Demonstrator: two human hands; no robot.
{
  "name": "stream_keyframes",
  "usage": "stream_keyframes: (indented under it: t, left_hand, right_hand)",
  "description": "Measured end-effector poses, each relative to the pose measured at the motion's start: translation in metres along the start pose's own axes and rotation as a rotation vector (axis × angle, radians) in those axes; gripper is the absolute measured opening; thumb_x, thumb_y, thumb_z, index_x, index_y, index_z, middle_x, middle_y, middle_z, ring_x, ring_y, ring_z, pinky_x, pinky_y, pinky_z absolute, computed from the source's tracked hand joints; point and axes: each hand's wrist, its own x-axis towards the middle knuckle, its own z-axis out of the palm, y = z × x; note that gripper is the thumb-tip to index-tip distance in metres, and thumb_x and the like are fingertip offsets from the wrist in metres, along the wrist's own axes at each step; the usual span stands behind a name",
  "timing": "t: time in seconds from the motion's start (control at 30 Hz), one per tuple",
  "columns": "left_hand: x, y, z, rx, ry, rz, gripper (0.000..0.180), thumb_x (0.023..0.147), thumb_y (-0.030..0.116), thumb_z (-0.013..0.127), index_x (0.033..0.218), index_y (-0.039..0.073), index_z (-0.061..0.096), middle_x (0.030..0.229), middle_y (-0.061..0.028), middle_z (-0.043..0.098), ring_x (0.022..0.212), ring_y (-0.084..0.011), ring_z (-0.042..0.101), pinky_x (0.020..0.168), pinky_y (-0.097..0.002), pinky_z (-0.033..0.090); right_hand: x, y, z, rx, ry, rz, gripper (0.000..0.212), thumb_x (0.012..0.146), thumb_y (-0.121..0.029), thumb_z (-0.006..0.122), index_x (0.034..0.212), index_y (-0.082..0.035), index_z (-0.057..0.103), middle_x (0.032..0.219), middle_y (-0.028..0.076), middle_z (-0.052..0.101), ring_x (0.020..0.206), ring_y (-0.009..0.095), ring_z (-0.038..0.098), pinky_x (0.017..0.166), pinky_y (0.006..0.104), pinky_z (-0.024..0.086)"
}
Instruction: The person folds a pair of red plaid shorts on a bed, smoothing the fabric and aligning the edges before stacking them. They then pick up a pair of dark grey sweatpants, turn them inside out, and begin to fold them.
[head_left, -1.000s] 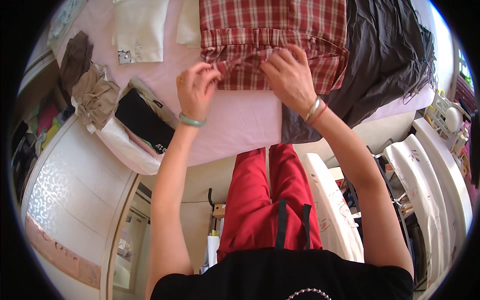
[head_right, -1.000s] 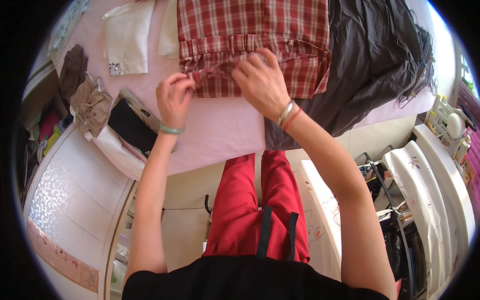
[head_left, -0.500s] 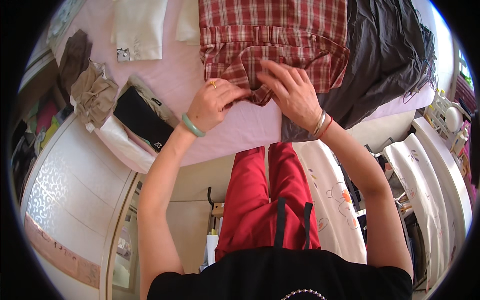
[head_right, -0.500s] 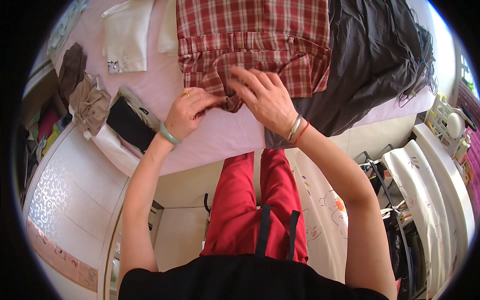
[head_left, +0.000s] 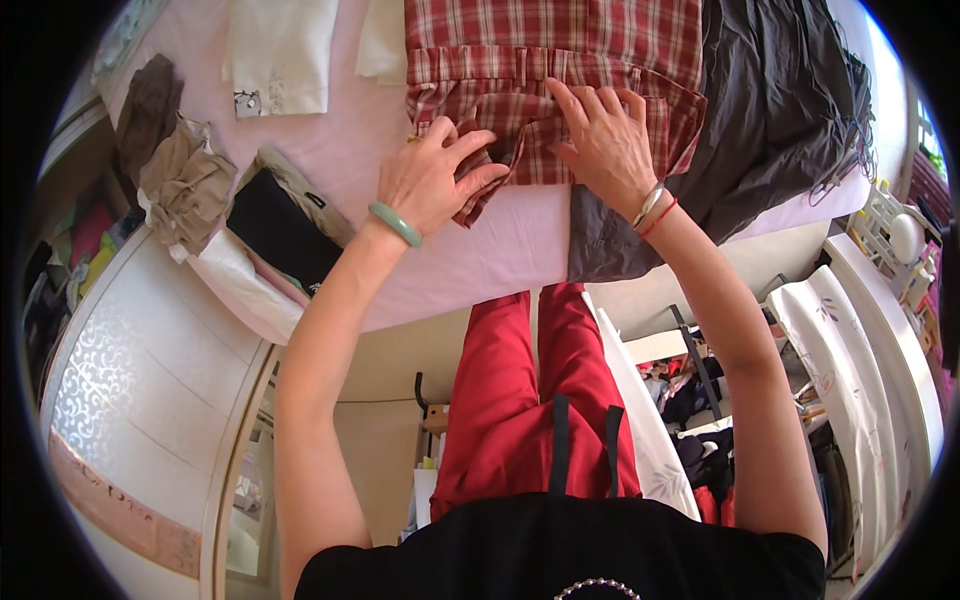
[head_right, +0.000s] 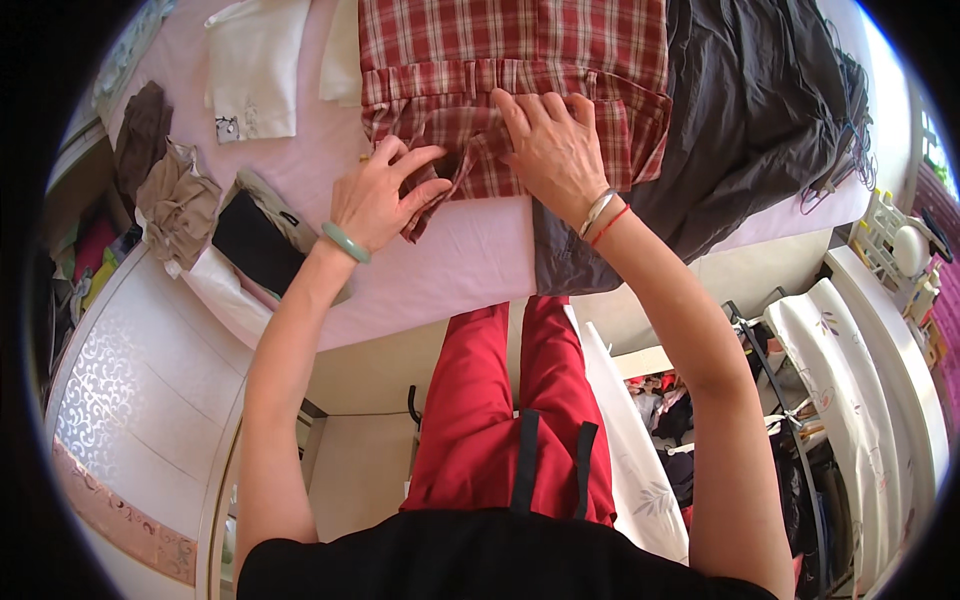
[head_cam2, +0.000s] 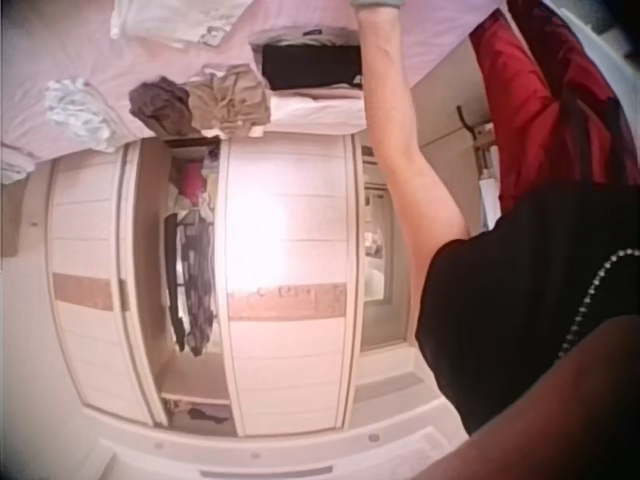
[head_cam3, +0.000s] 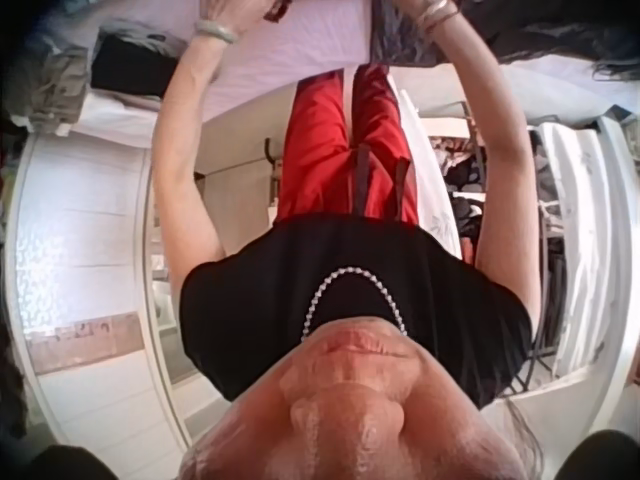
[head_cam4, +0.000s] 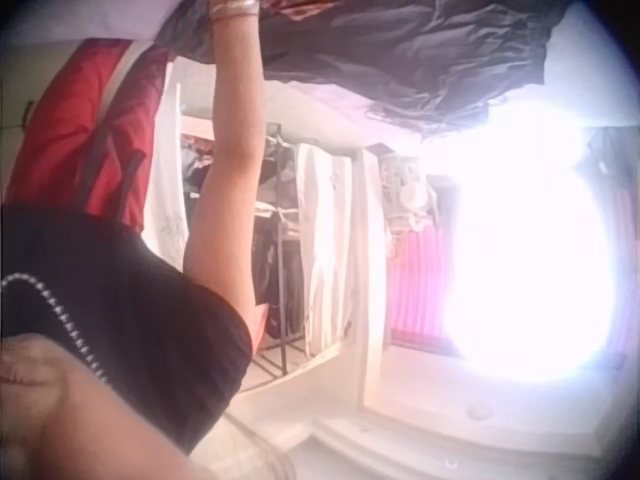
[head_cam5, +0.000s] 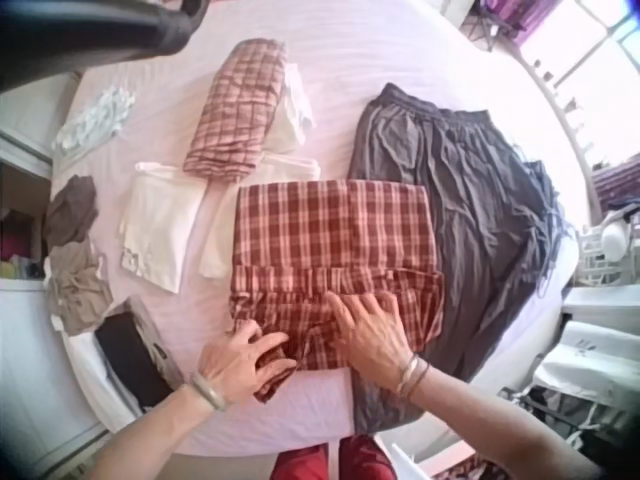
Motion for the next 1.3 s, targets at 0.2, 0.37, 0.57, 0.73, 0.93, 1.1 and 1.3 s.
stream_keyframes:
  t: [0.2, 0.37, 0.57, 0.73, 0.93, 1.1, 1.3]
  left_hand:
    - [-0.018, -0.012, -0.006, 0.029, 0.203, 0.318, 0.025, 0.080, 0.020, 0.074, 0.072, 0.008, 0.054, 0.085, -0.0039, 0.060, 0.075, -0.0241, 0.061, 0.065, -0.0380, 0.050]
    - [-0.047, -0.024, -0.006, -0.244, 0.032, 0.496, 0.014, 0.078, 0.014, 0.071, 0.076, 0.009, 0.058, 0.087, -0.0038, 0.060, 0.082, -0.0241, 0.061, 0.078, -0.0363, 0.050]
    - [0.005, -0.012, -0.018, -0.845, -0.296, -0.081, 0.028, 0.099, 0.021, 0.055, 0.119, 0.005, 0.067, 0.114, -0.0097, 0.068, 0.107, -0.0225, 0.063, 0.095, -0.0345, 0.047]
    - [0.018, -0.053, 0.022, -0.824, -0.444, -0.132, 0.037, 0.105, 0.028, 0.046, 0.127, 0.002, 0.063, 0.120, -0.0074, 0.067, 0.114, -0.0161, 0.060, 0.100, -0.0295, 0.044]
    - [-0.007, -0.069, 0.014, -1.019, -0.406, -0.382, 0.060, 0.078, -0.014, 0.043, 0.133, 0.007, 0.057, 0.121, -0.0078, 0.064, 0.113, -0.0182, 0.059, 0.096, -0.0295, 0.046]
    - [-0.037, -0.074, 0.038, -0.409, -0.130, -0.072, 0.065, 0.073, -0.010, 0.065, 0.136, 0.004, 0.052, 0.125, -0.0111, 0.055, 0.121, -0.0239, 0.052, 0.102, -0.0342, 0.043]
    - [-0.028, -0.065, 0.065, -1.435, 0.207, -0.234, 0.030, 0.086, 0.007, 0.076, 0.113, 0.005, 0.065, 0.106, 0.0004, 0.064, 0.097, -0.0074, 0.058, 0.084, -0.0243, 0.051]
  right_hand:
    - [-0.017, -0.003, -0.010, -0.021, 0.101, -0.185, 0.018, 0.077, -0.014, 0.065, 0.094, -0.013, 0.060, 0.110, 0.001, 0.061, 0.114, 0.019, 0.052, 0.109, 0.0480, 0.029]
    - [-0.056, -0.009, -0.007, 0.094, 0.118, -0.397, 0.012, 0.079, -0.013, 0.061, 0.091, -0.015, 0.058, 0.094, -0.002, 0.063, 0.110, 0.016, 0.058, 0.118, 0.0486, 0.024]
    - [-0.050, -0.008, -0.007, 0.155, 0.087, -0.445, 0.022, 0.074, -0.012, 0.071, 0.092, -0.013, 0.060, 0.085, -0.002, 0.062, 0.080, 0.016, 0.060, 0.104, 0.0421, 0.042]
    - [-0.032, 0.000, -0.015, 0.197, 0.057, -0.393, 0.029, 0.071, -0.018, 0.077, 0.095, -0.012, 0.061, 0.081, -0.001, 0.061, 0.076, 0.018, 0.061, 0.083, 0.0356, 0.047]
    - [-0.003, 0.015, -0.013, 0.143, 0.204, -0.273, 0.027, 0.084, -0.037, 0.072, 0.085, -0.012, 0.062, 0.069, 0.002, 0.059, 0.056, 0.021, 0.059, 0.054, 0.0331, 0.047]
    - [0.005, 0.014, -0.018, 0.102, 0.170, -0.234, 0.029, 0.084, -0.039, 0.071, 0.084, -0.012, 0.060, 0.070, 0.002, 0.058, 0.058, 0.021, 0.059, 0.056, 0.0341, 0.048]
    - [-0.026, 0.014, -0.044, 0.089, 0.036, -0.221, 0.028, 0.077, -0.036, 0.075, 0.089, -0.015, 0.061, 0.076, -0.001, 0.062, 0.080, 0.018, 0.063, 0.078, 0.0345, 0.045]
